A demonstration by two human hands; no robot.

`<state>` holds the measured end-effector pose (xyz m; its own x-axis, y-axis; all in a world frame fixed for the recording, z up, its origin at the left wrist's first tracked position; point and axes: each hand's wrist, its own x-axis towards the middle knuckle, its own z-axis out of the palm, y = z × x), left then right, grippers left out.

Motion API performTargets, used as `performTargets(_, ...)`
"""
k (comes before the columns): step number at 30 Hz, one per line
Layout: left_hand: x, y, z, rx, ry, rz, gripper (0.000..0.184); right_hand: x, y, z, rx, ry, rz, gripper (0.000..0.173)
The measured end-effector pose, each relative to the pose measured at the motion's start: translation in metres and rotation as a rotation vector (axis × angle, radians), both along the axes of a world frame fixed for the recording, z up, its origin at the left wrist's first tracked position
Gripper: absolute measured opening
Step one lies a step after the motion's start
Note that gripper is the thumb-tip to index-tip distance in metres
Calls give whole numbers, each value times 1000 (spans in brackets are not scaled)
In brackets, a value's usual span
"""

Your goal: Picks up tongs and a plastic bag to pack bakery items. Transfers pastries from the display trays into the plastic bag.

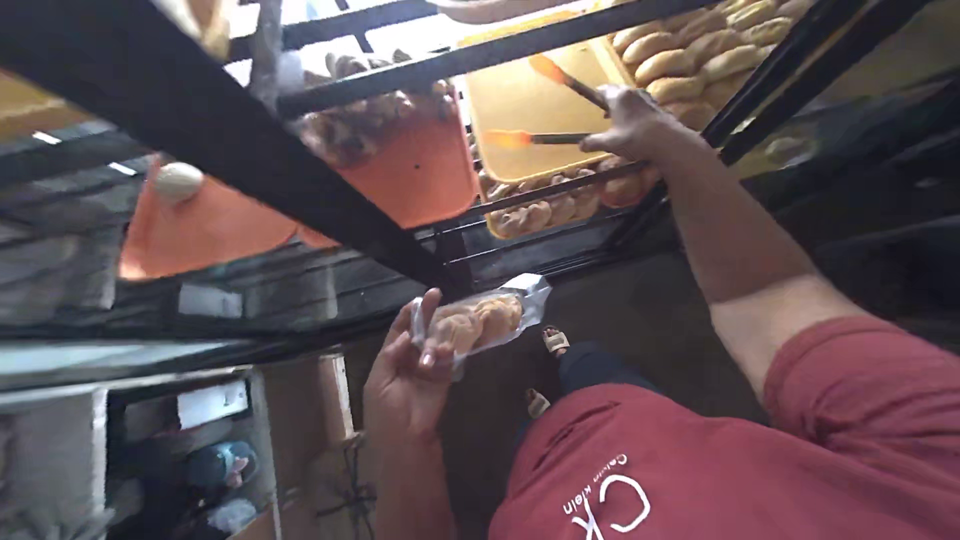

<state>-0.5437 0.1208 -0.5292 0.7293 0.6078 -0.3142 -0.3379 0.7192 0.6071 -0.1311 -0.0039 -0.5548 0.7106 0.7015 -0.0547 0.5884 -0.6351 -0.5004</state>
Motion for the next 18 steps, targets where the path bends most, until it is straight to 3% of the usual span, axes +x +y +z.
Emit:
performTargets(4,-2,5,-15,3,-24,23,43,52,23,-16,-69,-53,-54,104)
performTargets(6,-5,6,-24,0,-29,27,44,60,19,-10,-141,-78,-39,109)
performTargets(8,-10,6,-30,-10,-15,38,46,45,4,10,-291,-157,-7,98)
performTargets(13,-26,-2,-41,-61,27,74,48,-22,-50,39,-822,-405,-26,31)
performTargets(15,-33,-11,-45,-79,76,81,48,-25,-72,27,-970,-461,19,24)
performTargets(18,-42,-21,-51,-132,131,118,45,-19,-89,23,-894,-508,174,23)
